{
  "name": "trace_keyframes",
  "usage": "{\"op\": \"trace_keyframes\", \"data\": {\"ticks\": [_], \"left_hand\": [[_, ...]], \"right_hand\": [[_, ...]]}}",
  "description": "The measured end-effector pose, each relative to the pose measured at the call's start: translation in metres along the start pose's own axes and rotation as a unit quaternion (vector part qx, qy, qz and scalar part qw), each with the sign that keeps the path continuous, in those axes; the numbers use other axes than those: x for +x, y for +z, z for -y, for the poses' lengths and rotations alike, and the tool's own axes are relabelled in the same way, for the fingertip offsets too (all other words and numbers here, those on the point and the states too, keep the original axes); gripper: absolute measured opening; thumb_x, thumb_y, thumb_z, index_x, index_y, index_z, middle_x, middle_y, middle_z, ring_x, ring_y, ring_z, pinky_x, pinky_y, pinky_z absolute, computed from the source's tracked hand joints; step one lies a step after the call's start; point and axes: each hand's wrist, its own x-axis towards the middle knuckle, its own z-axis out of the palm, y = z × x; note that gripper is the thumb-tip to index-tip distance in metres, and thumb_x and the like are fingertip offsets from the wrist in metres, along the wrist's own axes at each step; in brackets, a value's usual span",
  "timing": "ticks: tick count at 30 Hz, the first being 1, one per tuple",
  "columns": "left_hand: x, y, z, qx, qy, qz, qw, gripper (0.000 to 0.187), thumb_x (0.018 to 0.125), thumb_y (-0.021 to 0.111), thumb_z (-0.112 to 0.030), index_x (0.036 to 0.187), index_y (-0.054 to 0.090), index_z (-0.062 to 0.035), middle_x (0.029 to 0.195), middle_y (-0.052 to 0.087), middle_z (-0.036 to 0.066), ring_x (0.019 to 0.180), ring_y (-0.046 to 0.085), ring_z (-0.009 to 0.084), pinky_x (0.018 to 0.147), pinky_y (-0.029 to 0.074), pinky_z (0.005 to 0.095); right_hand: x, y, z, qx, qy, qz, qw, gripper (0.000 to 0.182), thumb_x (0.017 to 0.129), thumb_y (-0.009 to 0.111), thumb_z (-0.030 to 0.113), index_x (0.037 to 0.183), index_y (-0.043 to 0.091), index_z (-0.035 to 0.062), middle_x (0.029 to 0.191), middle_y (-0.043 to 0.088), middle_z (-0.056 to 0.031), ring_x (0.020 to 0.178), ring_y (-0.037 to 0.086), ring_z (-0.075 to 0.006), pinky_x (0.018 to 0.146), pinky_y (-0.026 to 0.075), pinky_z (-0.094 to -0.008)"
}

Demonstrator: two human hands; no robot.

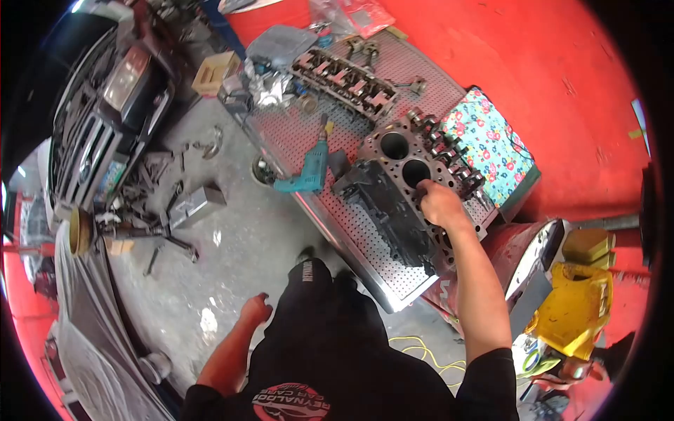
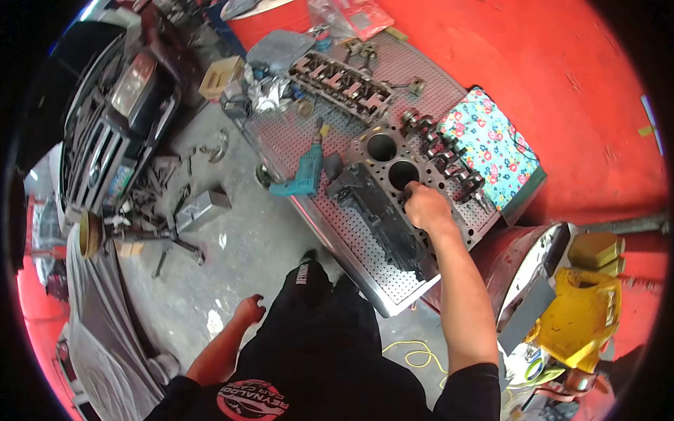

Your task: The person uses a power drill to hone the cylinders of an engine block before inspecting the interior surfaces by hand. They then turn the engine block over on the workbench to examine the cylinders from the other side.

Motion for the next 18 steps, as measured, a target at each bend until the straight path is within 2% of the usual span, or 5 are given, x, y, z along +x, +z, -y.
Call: {"op": "trace_keyframes", "data": {"ticks": [7, 8, 13, 16, 18], "left_hand": [[0.127, -0.133, -0.128, 0.128, 0.111, -0.125, 0.978, 0.086, 0.083, 0.070, -0.020, 0.159, 0.032, -0.0108, 0.135, 0.059, 0.026, 0.133, 0.049, 0.0470, 0.111, 0.042, 0.0543], [0.143, -0.148, -0.150, 0.135, 0.124, -0.145, 0.972, 0.091, 0.082, 0.074, -0.022, 0.161, 0.029, -0.0117, 0.140, 0.055, 0.026, 0.135, 0.047, 0.0466, 0.112, 0.040, 0.0558], [0.236, -0.179, -0.199, 0.242, 0.233, -0.239, 0.911, 0.115, 0.072, 0.089, -0.034, 0.164, 0.022, -0.0140, 0.148, 0.044, 0.022, 0.138, 0.043, 0.0441, 0.115, 0.033, 0.0632], [0.263, -0.181, -0.217, 0.279, 0.243, -0.166, 0.914, 0.118, 0.070, 0.092, -0.034, 0.162, 0.022, -0.0082, 0.140, 0.048, 0.022, 0.132, 0.048, 0.0445, 0.114, 0.035, 0.0613], [0.286, -0.173, -0.214, 0.253, 0.277, -0.154, 0.914, 0.114, 0.072, 0.090, -0.032, 0.160, 0.023, -0.0028, 0.136, 0.049, 0.023, 0.127, 0.051, 0.0440, 0.112, 0.037, 0.0585]], "right_hand": [[-0.002, 0.002, -0.005, 0.147, -0.007, 0.026, 0.989, 0.048, 0.089, 0.050, 0.012, 0.135, 0.066, 0.0114, 0.136, 0.066, -0.0218, 0.130, 0.061, -0.0361, 0.110, 0.047, -0.0460], [-0.015, -0.003, 0.001, 0.229, 0.007, 0.006, 0.973, 0.041, 0.094, 0.049, 0.011, 0.130, 0.067, 0.0072, 0.111, 0.074, -0.0195, 0.103, 0.072, -0.0311, 0.091, 0.056, -0.0425], [-0.070, 0.028, 0.033, 0.593, 0.125, -0.150, 0.781, 0.025, 0.099, 0.053, 0.005, 0.118, 0.068, 0.0002, 0.070, 0.056, -0.0012, 0.059, 0.049, -0.0076, 0.055, 0.042, -0.0265], [-0.107, 0.079, 0.066, 0.567, 0.208, -0.161, 0.780, 0.024, 0.098, 0.059, 0.007, 0.119, 0.070, 0.0040, 0.076, 0.061, -0.0008, 0.068, 0.054, -0.0087, 0.063, 0.047, -0.0272], [-0.122, 0.083, 0.099, 0.569, 0.331, -0.031, 0.752, 0.024, 0.099, 0.063, 0.011, 0.120, 0.071, 0.0063, 0.081, 0.065, -0.0029, 0.075, 0.057, -0.0093, 0.069, 0.050, -0.0283]]}}
